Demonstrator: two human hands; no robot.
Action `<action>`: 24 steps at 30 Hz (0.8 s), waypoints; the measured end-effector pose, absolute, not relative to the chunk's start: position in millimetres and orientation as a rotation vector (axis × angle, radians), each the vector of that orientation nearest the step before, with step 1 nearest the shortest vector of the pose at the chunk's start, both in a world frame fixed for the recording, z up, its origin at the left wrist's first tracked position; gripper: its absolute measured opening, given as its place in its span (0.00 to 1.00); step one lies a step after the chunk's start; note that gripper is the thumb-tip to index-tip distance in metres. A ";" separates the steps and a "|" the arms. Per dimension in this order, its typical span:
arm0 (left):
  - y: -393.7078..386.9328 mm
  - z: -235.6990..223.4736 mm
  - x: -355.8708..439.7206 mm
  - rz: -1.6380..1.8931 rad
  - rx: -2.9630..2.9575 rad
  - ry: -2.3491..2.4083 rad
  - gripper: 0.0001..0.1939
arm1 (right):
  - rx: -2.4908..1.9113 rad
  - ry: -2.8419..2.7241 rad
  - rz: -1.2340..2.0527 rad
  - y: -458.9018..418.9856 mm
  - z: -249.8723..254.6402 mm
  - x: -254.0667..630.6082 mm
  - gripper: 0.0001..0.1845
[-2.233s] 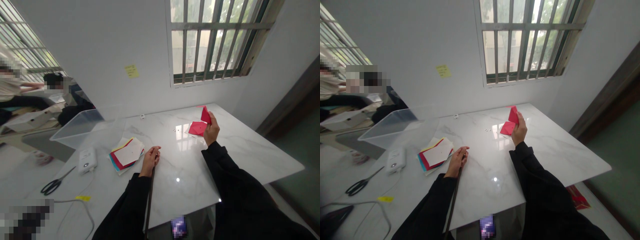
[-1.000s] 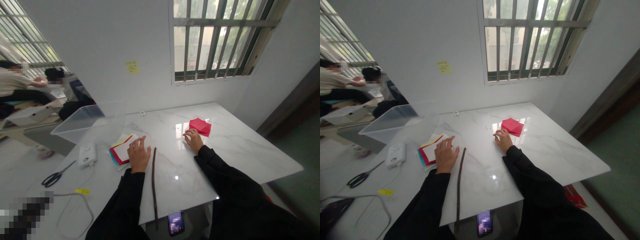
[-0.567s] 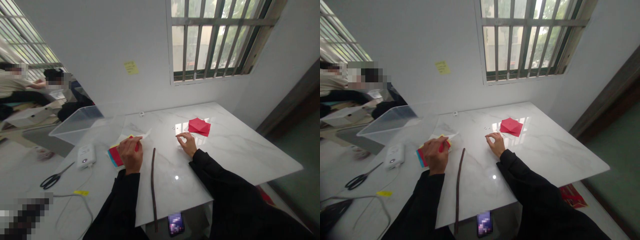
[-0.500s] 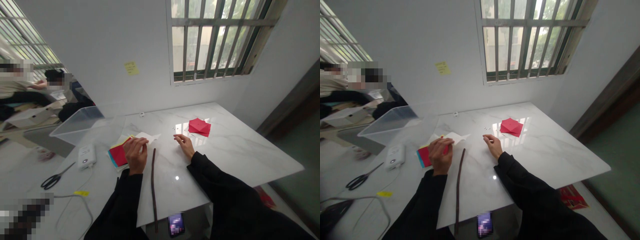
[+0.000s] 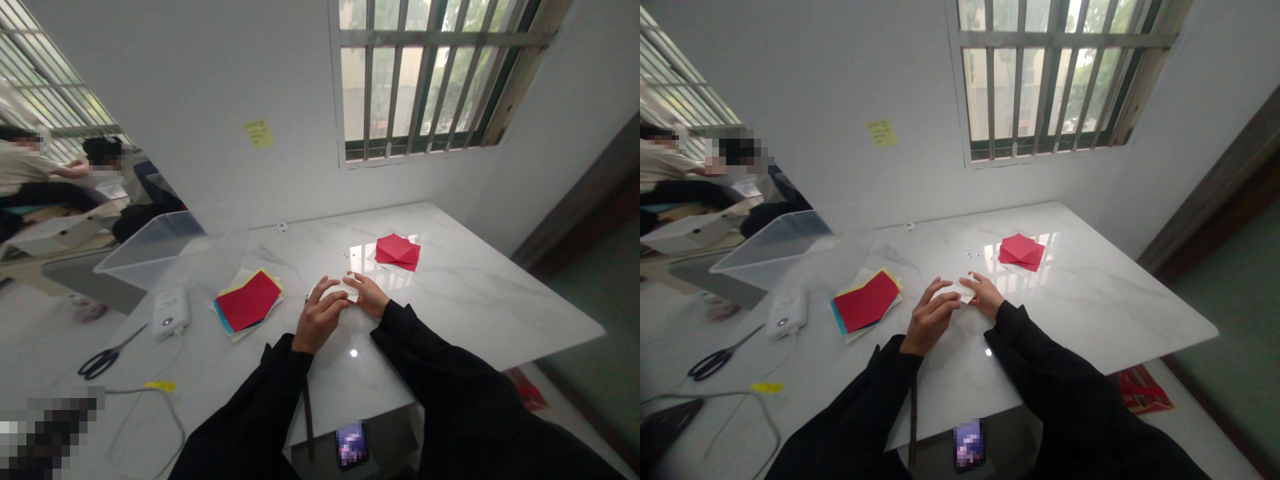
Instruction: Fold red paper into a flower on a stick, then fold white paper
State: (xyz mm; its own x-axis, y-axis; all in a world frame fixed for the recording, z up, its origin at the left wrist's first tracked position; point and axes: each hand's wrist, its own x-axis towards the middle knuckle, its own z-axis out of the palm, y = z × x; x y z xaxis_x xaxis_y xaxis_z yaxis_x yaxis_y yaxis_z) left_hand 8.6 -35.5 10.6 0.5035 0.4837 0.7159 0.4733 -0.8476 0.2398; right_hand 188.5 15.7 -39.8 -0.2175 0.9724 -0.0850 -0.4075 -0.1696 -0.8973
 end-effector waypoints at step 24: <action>-18.3 -0.9 2.1 1.243 0.922 0.919 0.26 | -0.925 -0.765 1.414 26.7 -46.9 188.0 0.21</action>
